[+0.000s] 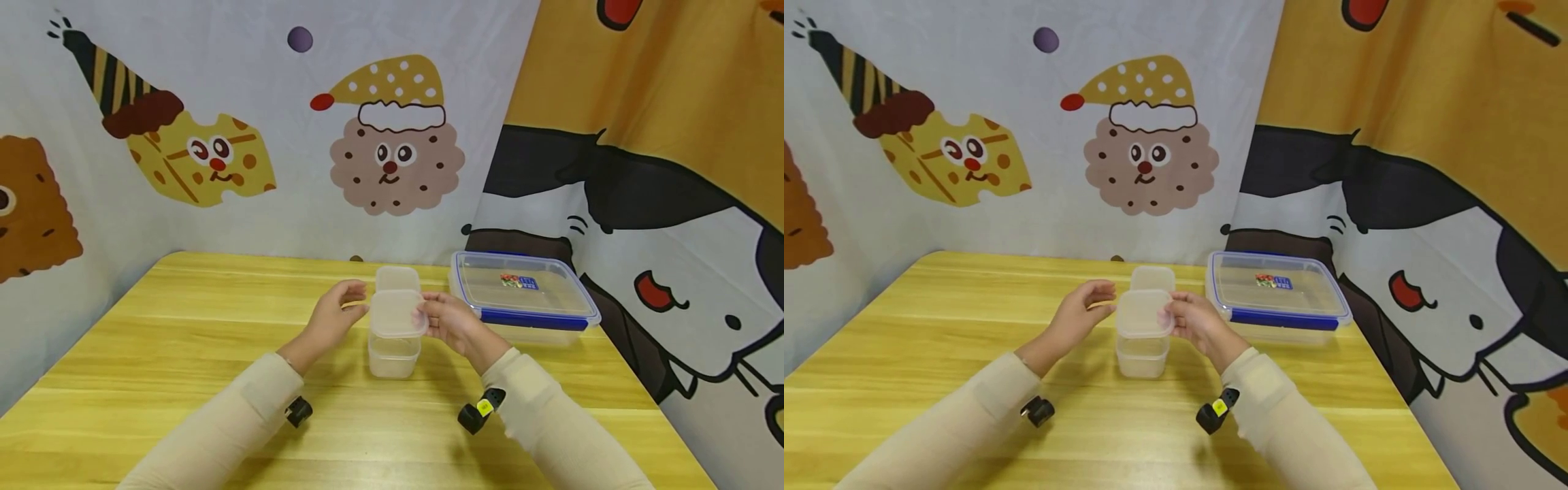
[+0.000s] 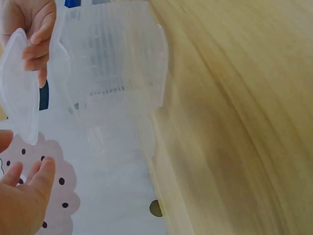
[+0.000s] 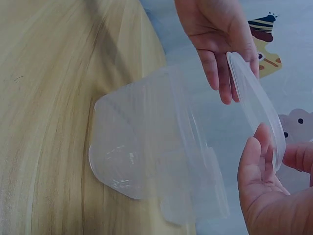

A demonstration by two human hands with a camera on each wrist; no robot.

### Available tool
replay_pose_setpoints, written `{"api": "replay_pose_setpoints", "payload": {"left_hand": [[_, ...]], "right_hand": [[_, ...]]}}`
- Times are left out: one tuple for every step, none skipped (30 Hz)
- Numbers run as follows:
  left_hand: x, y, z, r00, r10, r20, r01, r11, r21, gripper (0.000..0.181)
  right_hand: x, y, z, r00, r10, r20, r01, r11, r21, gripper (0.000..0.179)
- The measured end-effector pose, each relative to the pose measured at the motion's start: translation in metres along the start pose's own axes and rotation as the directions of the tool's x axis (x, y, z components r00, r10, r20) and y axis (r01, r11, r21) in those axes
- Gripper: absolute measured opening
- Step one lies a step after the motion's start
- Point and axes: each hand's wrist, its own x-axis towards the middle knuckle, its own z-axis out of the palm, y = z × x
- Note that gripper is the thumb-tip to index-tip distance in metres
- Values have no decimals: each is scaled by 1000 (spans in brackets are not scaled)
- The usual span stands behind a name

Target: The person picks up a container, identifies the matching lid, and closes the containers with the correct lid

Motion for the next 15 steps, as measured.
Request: {"api": "replay_pose_setpoints", "payload": {"left_hand": [[0, 1, 0, 1000, -12, 1, 12, 1000, -2, 42], [1, 1, 0, 1000, -19, -1, 19, 1000, -2, 42], [1, 1, 0, 1000, -27, 1, 27, 1000, 1, 43], [1, 2, 0, 1000, -31, 2, 31, 999, 4, 43], [2, 2, 0, 999, -39, 6, 39, 999, 10, 44], [2, 3, 0, 999, -51, 10, 51, 999, 10, 45], [3, 3, 0, 998, -60, 15, 59, 998, 11, 46], [3, 3, 0, 997, -71, 19, 71, 997, 9, 47], [4, 4, 1, 996, -80, 23, 80, 997, 8, 48], [5, 4, 1, 996, -91, 25, 91, 996, 9, 49], [5, 5, 2, 995, -98, 27, 97, 995, 17, 50], [6, 5, 2, 994, -104, 28, 103, 994, 24, 50], [6, 5, 3, 994, -107, 29, 106, 994, 32, 51], [7, 5, 3, 993, -116, 30, 115, 993, 34, 51], [8, 5, 4, 992, -123, 30, 122, 992, 40, 51]], "right_hand": [[0, 0, 1, 1000, -2, -5, 2, 1000, -3, 39], [0, 1, 1, 1000, -4, -12, 4, 1000, -4, 39], [0, 1, 2, 1000, -6, -19, 6, 1000, -6, 40], [0, 2, 2, 1000, -6, -27, 5, 1000, -7, 40], [0, 2, 3, 999, -6, -33, 6, 1000, -9, 41], [0, 2, 4, 999, -6, -42, 6, 1000, -11, 41], [0, 3, 4, 999, -6, -50, 5, 1000, -12, 42], [0, 3, 5, 998, -5, -58, 4, 1000, -16, 42], [-1, 3, 6, 998, -4, -65, 3, 1000, -20, 42], [-1, 3, 6, 998, -5, -69, 3, 1000, -25, 43], [-2, 3, 7, 997, -6, -74, 3, 1000, -31, 43], [-2, 3, 8, 997, -5, -81, 2, 999, -38, 42], [-3, 3, 9, 996, -5, -85, 1, 999, -44, 42], [-3, 3, 9, 996, -6, -87, 1, 999, -52, 42], [-3, 3, 10, 996, -10, -88, 5, 998, -58, 42]]}}
